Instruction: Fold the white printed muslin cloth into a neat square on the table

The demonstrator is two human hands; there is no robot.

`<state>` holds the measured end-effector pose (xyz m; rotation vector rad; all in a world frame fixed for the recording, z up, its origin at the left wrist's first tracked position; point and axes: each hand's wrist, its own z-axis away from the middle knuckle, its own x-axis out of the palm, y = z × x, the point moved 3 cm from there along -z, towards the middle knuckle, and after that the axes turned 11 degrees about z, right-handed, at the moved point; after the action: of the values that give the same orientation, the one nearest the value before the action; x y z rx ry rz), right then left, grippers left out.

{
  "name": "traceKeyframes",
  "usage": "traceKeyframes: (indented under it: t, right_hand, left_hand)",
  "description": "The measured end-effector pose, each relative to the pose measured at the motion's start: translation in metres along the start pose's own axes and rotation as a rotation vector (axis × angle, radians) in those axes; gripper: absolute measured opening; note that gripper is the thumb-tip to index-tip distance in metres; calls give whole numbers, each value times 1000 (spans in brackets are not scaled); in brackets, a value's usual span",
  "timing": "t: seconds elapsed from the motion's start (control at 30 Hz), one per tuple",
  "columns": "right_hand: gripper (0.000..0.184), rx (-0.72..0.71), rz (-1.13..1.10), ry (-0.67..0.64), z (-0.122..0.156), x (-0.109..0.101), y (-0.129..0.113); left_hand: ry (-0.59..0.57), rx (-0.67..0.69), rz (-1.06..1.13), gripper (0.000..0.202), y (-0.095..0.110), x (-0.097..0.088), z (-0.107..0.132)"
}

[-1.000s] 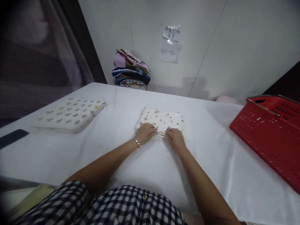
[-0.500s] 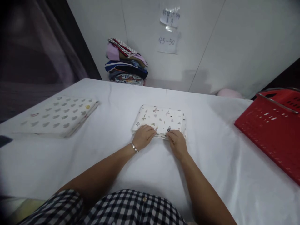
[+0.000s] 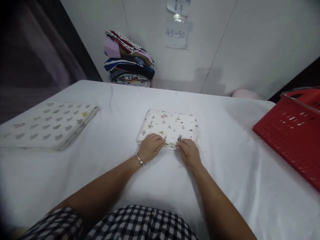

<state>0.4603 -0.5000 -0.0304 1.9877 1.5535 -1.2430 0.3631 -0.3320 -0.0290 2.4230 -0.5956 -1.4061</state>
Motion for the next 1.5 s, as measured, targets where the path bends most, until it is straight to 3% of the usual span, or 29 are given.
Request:
traceKeyframes:
  t: [0.27, 0.67, 0.93, 1.23, 1.5]
  right_hand:
    - [22, -55, 3, -69, 1, -1, 1]
    - [18, -15, 38, 6, 0, 1, 0]
    - [20, -56, 15, -76, -1, -1, 0]
    - [20, -78, 27, -49, -1, 2, 3]
    - [22, -87, 31, -39, 0, 0, 2]
  left_hand:
    - [-18, -15, 25, 22, 1, -1, 1]
    - [-14, 5, -25, 26, 2, 0, -1]
    - [-21, 2, -40, 24, 1, 2, 0]
    - [-48, -7, -69, 16, 0, -1, 1]
    - [-63, -6, -109, 22, 2, -1, -1]
